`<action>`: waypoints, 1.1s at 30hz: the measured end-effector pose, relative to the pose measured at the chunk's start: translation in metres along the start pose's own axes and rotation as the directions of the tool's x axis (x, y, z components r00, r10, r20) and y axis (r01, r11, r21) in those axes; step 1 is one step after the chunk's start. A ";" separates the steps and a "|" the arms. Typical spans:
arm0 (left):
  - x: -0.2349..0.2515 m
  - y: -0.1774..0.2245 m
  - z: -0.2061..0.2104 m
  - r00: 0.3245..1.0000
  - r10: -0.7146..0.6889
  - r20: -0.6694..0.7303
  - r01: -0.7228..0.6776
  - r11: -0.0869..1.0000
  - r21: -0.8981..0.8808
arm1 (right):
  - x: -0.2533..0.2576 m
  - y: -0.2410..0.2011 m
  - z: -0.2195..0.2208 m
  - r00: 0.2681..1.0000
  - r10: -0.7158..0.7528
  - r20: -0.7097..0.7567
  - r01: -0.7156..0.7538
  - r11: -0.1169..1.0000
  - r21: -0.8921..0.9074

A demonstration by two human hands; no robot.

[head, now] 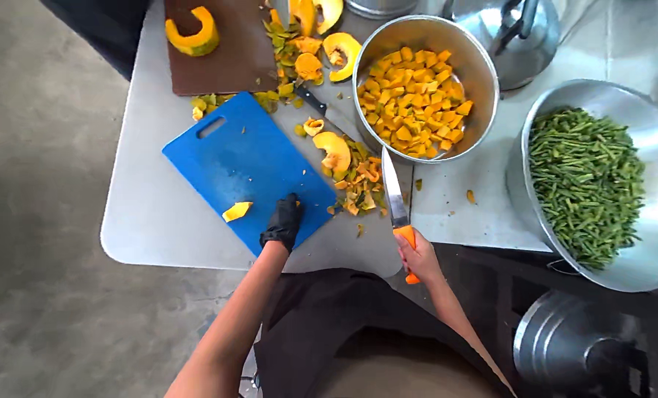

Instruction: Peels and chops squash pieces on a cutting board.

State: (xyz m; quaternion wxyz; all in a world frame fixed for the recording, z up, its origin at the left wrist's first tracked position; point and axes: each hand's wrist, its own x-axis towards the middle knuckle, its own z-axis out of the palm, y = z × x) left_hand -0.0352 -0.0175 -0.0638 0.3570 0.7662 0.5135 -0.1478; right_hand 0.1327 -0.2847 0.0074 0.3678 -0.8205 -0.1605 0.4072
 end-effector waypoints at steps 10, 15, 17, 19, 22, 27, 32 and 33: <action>-0.001 0.046 -0.036 0.985 -0.038 0.171 0.108 0.901 -0.419 | -0.011 0.026 -0.016 0.997 0.045 -0.062 -0.040 0.996 0.080; 0.020 0.179 -0.069 0.936 0.332 0.116 -0.171 0.718 -0.675 | -0.012 0.026 -0.027 0.991 0.078 -0.107 -0.069 0.994 0.086; 0.029 0.221 -0.087 0.855 0.505 0.119 -0.255 0.609 -0.751 | -0.017 0.024 -0.028 0.987 0.070 -0.142 -0.055 0.993 0.109; 0.037 0.246 -0.104 0.863 0.498 0.088 -0.278 0.612 -0.741 | -0.021 0.025 -0.027 0.981 0.073 -0.178 -0.047 0.988 0.148; 0.046 0.243 -0.128 0.915 0.404 -0.008 -0.299 0.662 -0.687 | -0.026 0.028 -0.022 0.974 0.104 -0.202 -0.063 0.978 0.200; 0.040 0.135 -0.158 0.925 0.276 -0.262 -0.380 0.700 -0.604 | -0.021 0.027 -0.009 0.986 0.084 -0.141 -0.071 0.993 0.098; -0.001 -0.041 -0.152 0.959 -0.005 -0.284 -0.099 0.931 -0.352 | -0.001 0.015 0.006 1.000 -0.008 0.012 0.009 0.996 -0.087; -0.005 -0.071 -0.142 0.968 -0.012 -0.251 -0.061 0.958 -0.279 | 0.005 0.013 0.010 0.998 -0.022 0.059 0.029 0.992 -0.121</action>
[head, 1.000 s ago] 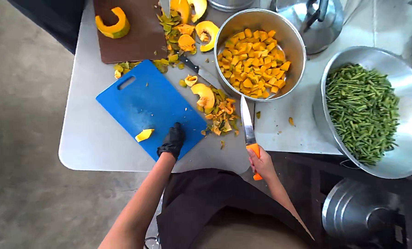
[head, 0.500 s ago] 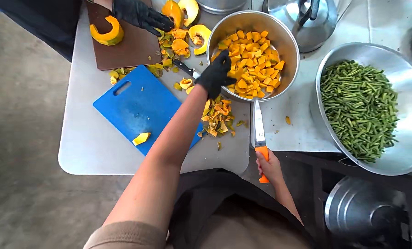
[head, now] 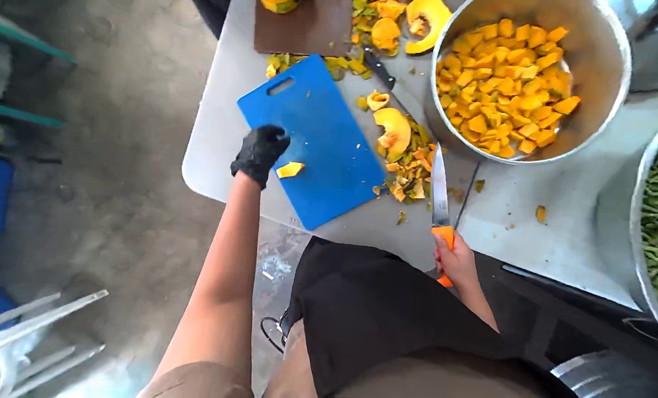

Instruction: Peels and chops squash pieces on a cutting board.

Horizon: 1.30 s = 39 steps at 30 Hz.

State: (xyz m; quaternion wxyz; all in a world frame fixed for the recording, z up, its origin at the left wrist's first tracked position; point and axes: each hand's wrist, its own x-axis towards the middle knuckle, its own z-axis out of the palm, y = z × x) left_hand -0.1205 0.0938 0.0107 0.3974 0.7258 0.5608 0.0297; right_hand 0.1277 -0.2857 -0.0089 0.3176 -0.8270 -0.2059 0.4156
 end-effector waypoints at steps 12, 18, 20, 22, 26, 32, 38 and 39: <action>-0.031 -0.078 0.090 0.964 0.261 0.043 -0.262 0.964 0.041 | 0.028 -0.072 0.062 0.923 -0.094 0.373 0.244 0.893 -0.379; -0.064 -0.071 0.113 0.975 0.224 -0.011 -0.224 0.966 -0.132 | 0.017 -0.081 0.100 0.913 -0.042 0.406 0.269 0.810 -0.522; -0.073 -0.079 0.117 0.975 0.188 -0.119 -0.211 0.952 -0.223 | 0.016 -0.086 0.109 0.909 -0.006 0.417 0.261 0.788 -0.557; -0.078 -0.084 0.121 0.964 0.179 -0.195 -0.228 0.935 -0.272 | 0.016 -0.090 0.116 0.912 0.007 0.409 0.260 0.761 -0.594; -0.074 -0.081 0.119 0.980 0.150 -0.127 -0.182 0.936 -0.301 | 0.014 -0.101 0.127 0.922 0.093 0.377 0.223 0.667 -0.711; -0.064 -0.086 0.124 0.968 0.219 -0.120 -0.244 0.933 -0.265 | 0.015 -0.101 0.142 0.922 0.185 0.341 0.171 0.595 -0.785; -0.059 -0.087 0.120 0.969 0.245 -0.019 -0.241 0.932 -0.270 | 0.042 -0.082 0.166 0.944 0.109 0.311 0.174 0.635 -0.753; -0.058 -0.086 0.120 0.971 0.241 -0.006 -0.233 0.934 -0.270 | 0.044 -0.083 0.164 0.944 0.092 0.316 0.186 0.642 -0.744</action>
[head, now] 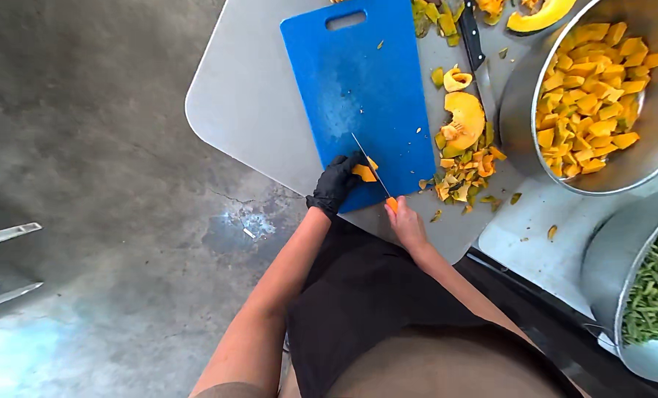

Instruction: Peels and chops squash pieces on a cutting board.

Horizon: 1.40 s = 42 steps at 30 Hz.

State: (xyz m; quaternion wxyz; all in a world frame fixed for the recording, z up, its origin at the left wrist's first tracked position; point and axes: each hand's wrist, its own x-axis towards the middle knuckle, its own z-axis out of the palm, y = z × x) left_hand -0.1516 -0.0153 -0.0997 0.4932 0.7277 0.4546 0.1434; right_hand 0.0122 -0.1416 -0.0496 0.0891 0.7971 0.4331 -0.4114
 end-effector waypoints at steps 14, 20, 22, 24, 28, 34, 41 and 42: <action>-0.009 -0.007 0.019 0.985 0.037 -0.170 -0.041 0.999 -0.020 | -0.020 0.003 -0.018 0.997 -0.067 0.042 0.067 0.998 -0.013; -0.011 -0.001 0.014 0.986 0.013 -0.167 -0.021 0.999 -0.045 | 0.020 -0.018 -0.011 0.998 -0.059 0.010 0.058 0.997 0.052; -0.014 0.003 0.014 0.988 -0.033 -0.153 0.027 0.999 -0.038 | 0.024 -0.021 -0.017 0.994 -0.106 -0.026 0.107 0.991 0.083; -0.015 0.007 0.017 0.984 -0.103 -0.148 0.098 0.994 -0.040 | 0.018 -0.019 -0.025 0.991 -0.129 -0.047 0.133 0.985 0.109; -0.020 0.009 0.025 0.966 -0.105 -0.236 0.094 0.994 -0.059 | -0.003 -0.009 -0.028 0.989 -0.145 -0.024 0.146 0.986 0.074; -0.022 0.009 0.025 0.958 -0.066 -0.277 0.048 0.996 -0.073 | 0.001 -0.015 -0.013 0.997 -0.054 0.049 0.055 0.998 -0.016; -0.025 0.010 0.027 0.948 -0.113 -0.298 0.089 0.992 -0.092 | 0.025 -0.033 -0.020 0.989 -0.144 -0.043 0.146 0.987 0.060; -0.026 0.009 0.029 0.937 -0.133 -0.323 0.099 0.988 -0.120 | 0.022 -0.029 -0.021 0.986 -0.159 -0.055 0.163 0.984 0.071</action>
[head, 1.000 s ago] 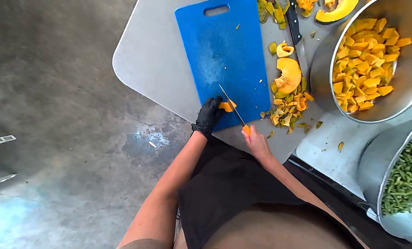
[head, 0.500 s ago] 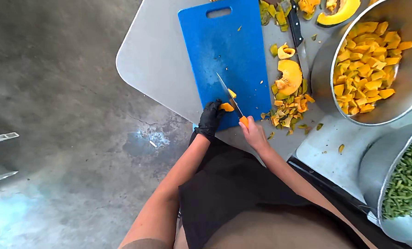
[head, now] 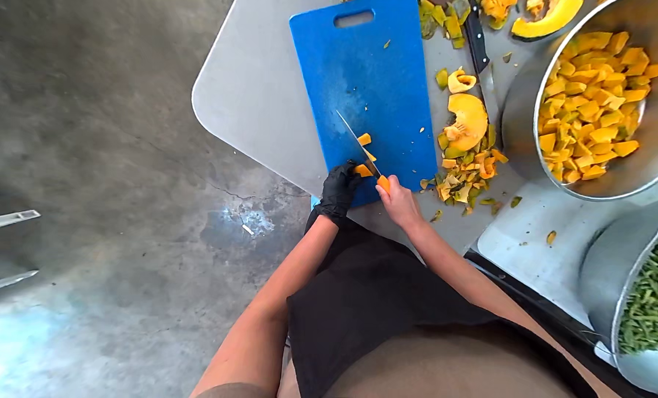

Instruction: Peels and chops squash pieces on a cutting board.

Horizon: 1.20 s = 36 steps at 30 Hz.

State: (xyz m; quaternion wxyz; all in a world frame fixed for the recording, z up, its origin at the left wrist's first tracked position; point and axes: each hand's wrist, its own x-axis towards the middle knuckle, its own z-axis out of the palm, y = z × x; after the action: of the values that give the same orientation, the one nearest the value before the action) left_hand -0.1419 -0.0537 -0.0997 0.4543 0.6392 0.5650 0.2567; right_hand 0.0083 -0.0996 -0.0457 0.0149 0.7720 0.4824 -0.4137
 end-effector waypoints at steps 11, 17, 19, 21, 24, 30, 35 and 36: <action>-0.004 -0.001 0.003 0.996 -0.088 -0.026 0.085 0.991 -0.104 | -0.030 0.010 0.005 0.995 0.042 0.088 -0.037 0.998 -0.054; -0.004 -0.006 0.004 0.998 -0.038 -0.047 0.032 0.992 -0.123 | -0.008 0.001 0.020 0.993 0.093 0.073 -0.089 0.994 -0.055; -0.005 -0.006 0.004 0.998 -0.058 -0.038 0.052 0.988 -0.146 | -0.001 -0.002 0.018 0.998 0.055 0.044 -0.053 0.998 -0.041; -0.004 -0.005 0.005 0.996 -0.083 -0.039 0.076 0.983 -0.169 | -0.001 -0.003 0.014 1.000 0.014 0.008 -0.014 1.000 0.006; -0.003 -0.006 0.008 0.994 -0.086 -0.062 0.075 0.984 -0.159 | -0.013 -0.004 0.007 1.000 -0.009 -0.011 0.009 0.999 0.047; -0.004 -0.007 0.011 0.993 -0.085 -0.079 0.068 0.978 -0.199 | -0.021 -0.004 0.011 0.996 0.045 0.075 -0.044 0.999 -0.013; -0.002 -0.011 0.012 0.993 -0.093 -0.075 0.079 0.982 -0.173 | -0.001 -0.006 0.021 0.994 0.061 0.092 -0.064 0.997 0.030; -0.002 -0.010 0.011 0.993 -0.094 -0.065 0.082 0.984 -0.156 | 0.002 -0.005 0.017 0.994 0.043 0.100 -0.049 0.997 0.057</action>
State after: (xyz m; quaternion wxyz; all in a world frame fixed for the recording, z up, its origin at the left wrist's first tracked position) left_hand -0.1376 -0.0594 -0.1133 0.4921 0.5672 0.5874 0.3018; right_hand -0.0056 -0.1029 -0.0568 0.0252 0.7617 0.4505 -0.4651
